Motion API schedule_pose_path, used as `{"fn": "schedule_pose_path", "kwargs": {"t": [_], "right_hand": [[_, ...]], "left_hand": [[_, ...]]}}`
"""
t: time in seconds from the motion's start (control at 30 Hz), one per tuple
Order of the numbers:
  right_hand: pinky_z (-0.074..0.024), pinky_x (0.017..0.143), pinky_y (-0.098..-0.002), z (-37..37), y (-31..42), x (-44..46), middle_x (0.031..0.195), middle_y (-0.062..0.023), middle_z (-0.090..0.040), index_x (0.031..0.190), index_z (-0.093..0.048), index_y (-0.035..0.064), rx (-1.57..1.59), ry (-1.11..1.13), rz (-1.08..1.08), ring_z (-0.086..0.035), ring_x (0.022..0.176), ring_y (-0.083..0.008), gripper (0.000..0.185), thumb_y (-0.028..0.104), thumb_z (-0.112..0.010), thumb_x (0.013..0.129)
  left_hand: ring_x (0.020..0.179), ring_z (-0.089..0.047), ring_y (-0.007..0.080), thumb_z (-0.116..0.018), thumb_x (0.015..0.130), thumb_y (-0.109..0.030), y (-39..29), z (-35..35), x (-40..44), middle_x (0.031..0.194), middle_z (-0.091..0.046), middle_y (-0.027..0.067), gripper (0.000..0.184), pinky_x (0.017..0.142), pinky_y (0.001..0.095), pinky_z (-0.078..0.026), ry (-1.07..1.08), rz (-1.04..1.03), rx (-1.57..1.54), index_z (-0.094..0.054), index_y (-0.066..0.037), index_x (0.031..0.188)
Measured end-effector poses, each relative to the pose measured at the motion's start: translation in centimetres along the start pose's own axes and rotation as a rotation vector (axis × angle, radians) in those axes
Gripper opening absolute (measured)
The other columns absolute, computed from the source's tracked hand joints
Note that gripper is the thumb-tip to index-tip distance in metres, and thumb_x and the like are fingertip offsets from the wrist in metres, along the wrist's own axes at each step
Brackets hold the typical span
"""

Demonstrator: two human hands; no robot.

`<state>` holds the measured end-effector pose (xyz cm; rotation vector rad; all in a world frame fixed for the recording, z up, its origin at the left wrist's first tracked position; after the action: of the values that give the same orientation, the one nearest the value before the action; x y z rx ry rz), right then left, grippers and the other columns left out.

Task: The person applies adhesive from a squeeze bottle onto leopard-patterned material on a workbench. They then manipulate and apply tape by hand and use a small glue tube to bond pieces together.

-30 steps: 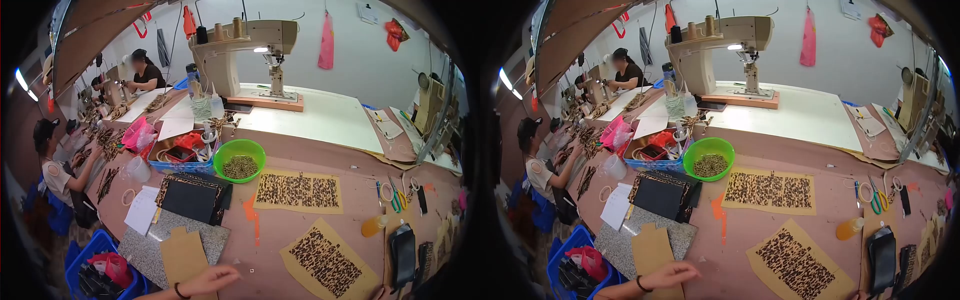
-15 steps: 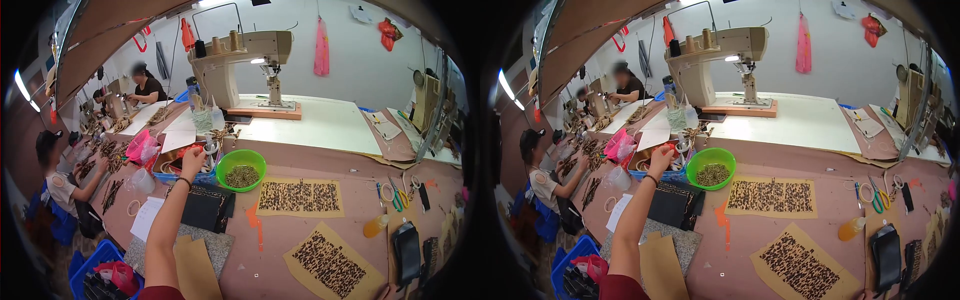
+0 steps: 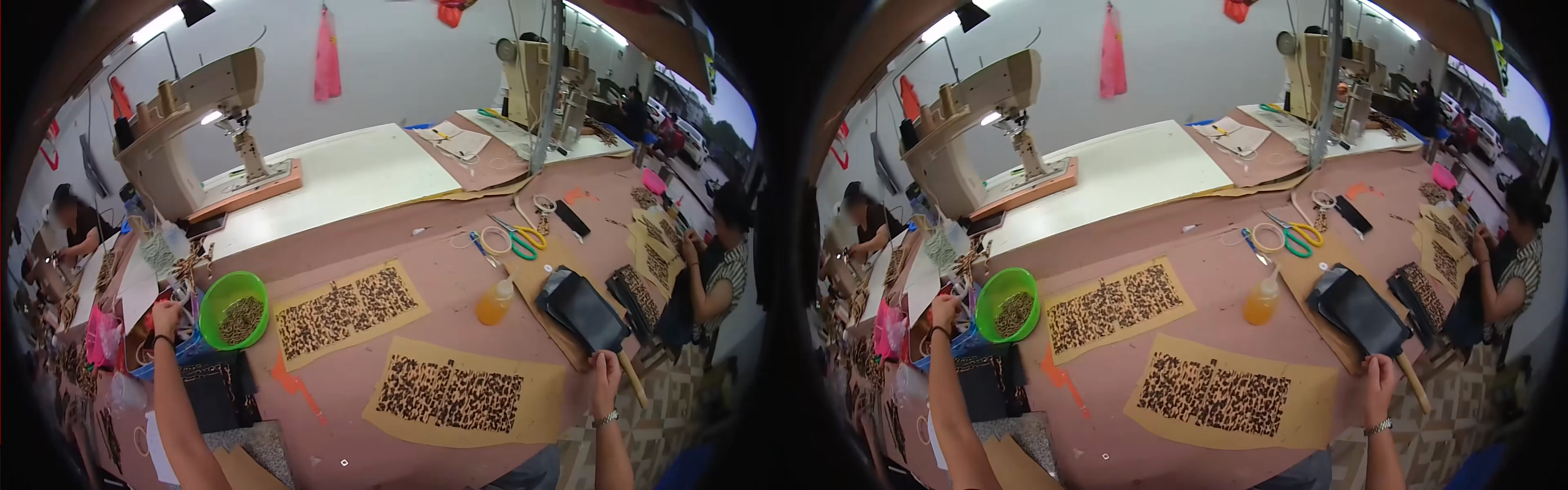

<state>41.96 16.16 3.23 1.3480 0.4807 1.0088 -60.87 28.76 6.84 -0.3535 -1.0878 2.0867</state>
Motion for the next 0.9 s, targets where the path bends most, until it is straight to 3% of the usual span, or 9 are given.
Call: {"fn": "schedule_pose_path", "kwargs": {"t": [0.17,0.33,0.37,0.43,0.53,0.57,0.67,0.73,0.9], "right_hand": [[-0.0514,0.064,-0.0244,-0.1,-0.8,1.0,0.083,0.0005,-0.061,0.096,-0.059,0.0094,0.733,-0.257,-0.508,-0.059,0.069,-0.0074,0.014,0.022,-0.054,0.098],[-0.0511,0.065,-0.0253,-8.2,8.2,6.7,0.083,-0.0049,-0.063,0.099,-0.059,0.0045,-0.032,0.298,0.081,-0.062,0.071,-0.0137,0.013,0.016,-0.059,0.094],[-0.0511,0.065,-0.0253,-10.0,9.1,8.3,0.083,-0.0049,-0.063,0.099,-0.059,0.0045,-0.022,0.315,0.085,-0.062,0.071,-0.0137,0.013,0.016,-0.059,0.094],[-0.0515,0.072,-0.0329,-16.6,12.9,9.5,0.089,-0.0109,-0.063,0.102,-0.059,0.0008,-0.478,0.471,0.500,-0.064,0.079,-0.0249,0.017,0.010,-0.062,0.087],[-0.0497,0.080,-0.0394,-24.6,10.6,13.5,0.098,-0.0164,-0.062,0.102,-0.059,-0.0014,-0.620,0.517,0.841,-0.061,0.090,-0.0348,0.022,0.006,-0.062,0.081],[-0.0485,0.083,-0.0424,-26.8,9.6,14.9,0.103,-0.0183,-0.060,0.100,-0.060,-0.0022,-0.639,0.517,0.871,-0.059,0.093,-0.0368,0.022,0.006,-0.061,0.079],[-0.0470,0.087,-0.0453,-31.9,4.2,19.3,0.108,-0.0213,-0.058,0.097,-0.061,-0.0029,-0.717,0.564,0.866,-0.057,0.097,-0.0389,0.022,0.009,-0.060,0.079],[-0.0462,0.091,-0.0396,-34.2,1.5,20.5,0.113,-0.0210,-0.058,0.106,-0.061,-0.0028,-0.970,0.748,0.519,-0.055,0.106,-0.0376,0.030,0.013,-0.062,0.081],[-0.0468,0.090,-0.0429,-35.0,0.2,21.6,0.115,-0.0197,-0.060,0.107,-0.059,-0.0021,-0.987,0.703,0.613,-0.058,0.103,-0.0352,0.025,0.013,-0.057,0.087]], "left_hand": [[0.050,-0.052,0.0121,-0.059,0.085,-0.013,-0.9,0.1,-0.5,0.059,-0.057,0.0037,0.017,0.046,0.0265,-0.040,-0.046,-0.059,0.046,-0.059,-0.003,0.071],[0.051,-0.053,0.0108,-0.058,0.091,-0.016,-0.1,1.6,0.1,0.062,-0.059,0.0038,0.019,0.047,0.0251,-0.041,-0.085,-0.092,-0.077,-0.058,-0.003,0.077],[0.054,-0.054,0.0111,-0.058,0.092,-0.015,-0.9,2.6,0.3,0.064,-0.059,0.0042,0.020,0.051,0.0258,-0.043,-0.175,-0.221,-0.055,-0.057,-0.002,0.076],[0.064,-0.056,0.0137,-0.058,0.091,-0.015,-3.7,5.4,-1.9,0.070,-0.062,0.0065,0.020,0.062,0.0283,-0.046,-0.256,-0.376,-0.029,-0.058,0.001,0.080],[0.070,-0.057,0.0171,-0.058,0.091,-0.018,-9.2,8.2,-6.4,0.074,-0.062,0.0116,0.022,0.067,0.0322,-0.046,-0.439,-0.548,0.035,-0.058,0.004,0.085],[0.073,-0.058,0.0164,-0.057,0.092,-0.017,-11.9,9.0,-8.7,0.077,-0.063,0.0105,0.020,0.068,0.0312,-0.046,-0.486,-0.589,0.198,-0.059,0.003,0.087],[0.080,-0.059,0.0115,-0.052,0.097,-0.017,-16.3,9.3,-13.8,0.086,-0.064,0.0050,0.014,0.072,0.0264,-0.048,-0.312,-0.497,-0.196,-0.056,-0.004,0.093],[0.081,-0.059,0.0097,-0.049,0.099,-0.016,-18.8,8.5,-18.0,0.088,-0.064,0.0054,0.013,0.072,0.0250,-0.047,-0.216,-0.441,-0.332,-0.053,-0.005,0.094],[0.083,-0.061,0.0120,-0.045,0.101,-0.014,-20.1,3.2,-28.7,0.094,-0.065,0.0085,0.012,0.077,0.0263,-0.050,-0.045,-0.363,-0.421,-0.050,-0.004,0.097]]}}
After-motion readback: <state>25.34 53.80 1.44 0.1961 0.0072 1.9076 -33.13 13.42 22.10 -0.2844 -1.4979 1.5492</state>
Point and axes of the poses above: each hand's wrist, its own x-axis towards the middle knuckle, its own z-axis out of the back of the hand, y = z × x, the point moved 9 cm from there along x, towards the middle knuckle
